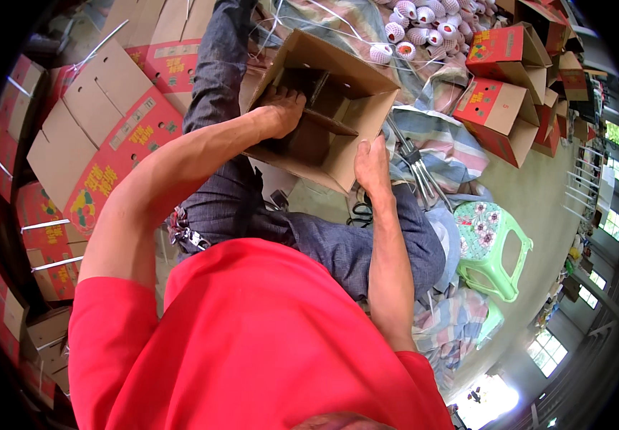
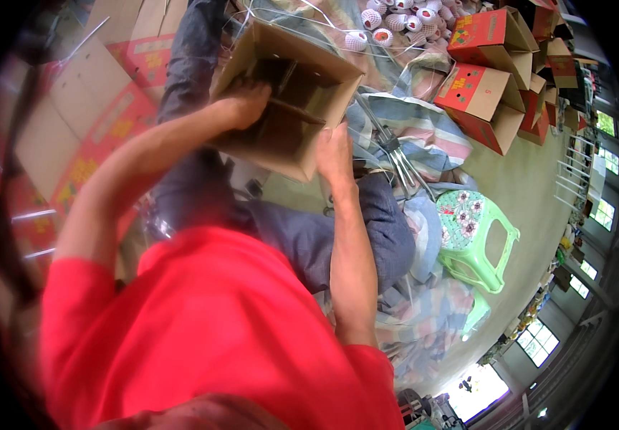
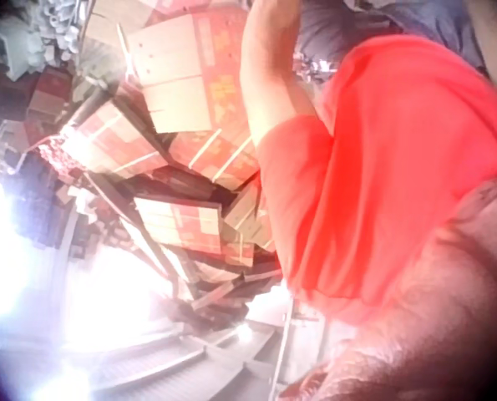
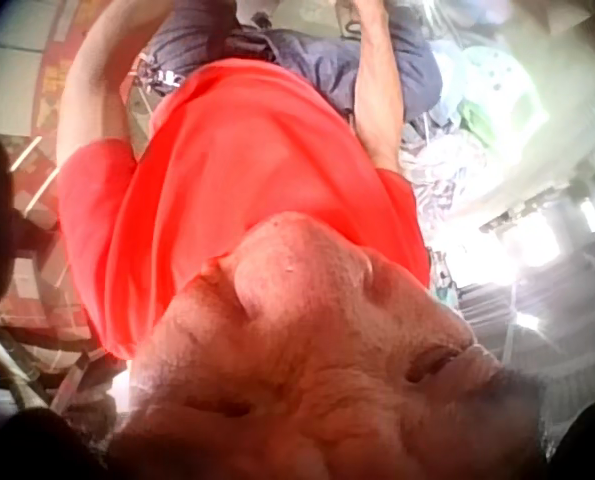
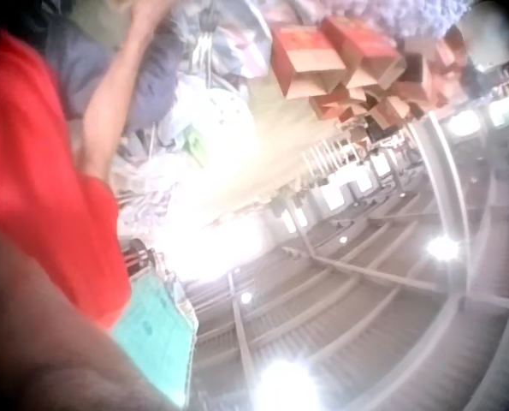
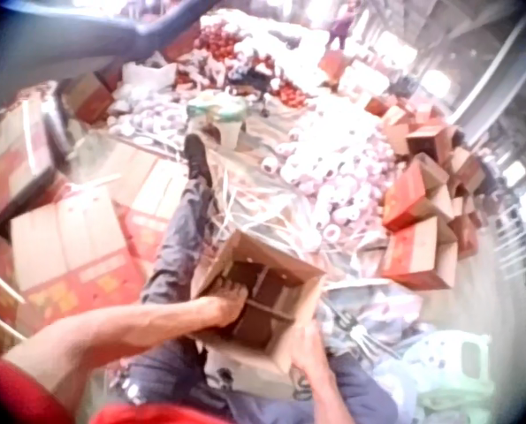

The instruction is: The person sits on the floor and repeatedly folds flat cardboard sheets into small boxes by hand. They fold the side flaps, tuck the tabs, and then place the finished boxes aside. The process is repeated multiple times with identical boxes.

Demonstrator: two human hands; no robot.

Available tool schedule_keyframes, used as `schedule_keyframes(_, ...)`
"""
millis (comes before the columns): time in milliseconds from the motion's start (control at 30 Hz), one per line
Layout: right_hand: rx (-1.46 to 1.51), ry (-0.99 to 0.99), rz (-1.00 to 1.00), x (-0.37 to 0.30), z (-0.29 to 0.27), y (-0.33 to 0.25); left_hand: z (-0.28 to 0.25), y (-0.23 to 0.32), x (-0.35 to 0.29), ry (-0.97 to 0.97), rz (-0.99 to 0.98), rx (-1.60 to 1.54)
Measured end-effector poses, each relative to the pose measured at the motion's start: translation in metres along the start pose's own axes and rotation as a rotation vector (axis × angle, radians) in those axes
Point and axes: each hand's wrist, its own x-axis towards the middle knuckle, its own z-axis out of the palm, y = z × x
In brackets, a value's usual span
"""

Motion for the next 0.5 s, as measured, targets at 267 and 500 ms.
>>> schedule_keyframes(267, 0.011, 0.03, -0.003, 0.004, 0.01, 0.001, 0.015, 0.009, 0.024, -0.212, -0.059, 0.136)
schedule_keyframes(500, 0.053, 0.116, -0.044, 0.009, 0.011, 0.014, 0.03, 0.008, 0.032, -0.139, -0.085, 0.128)
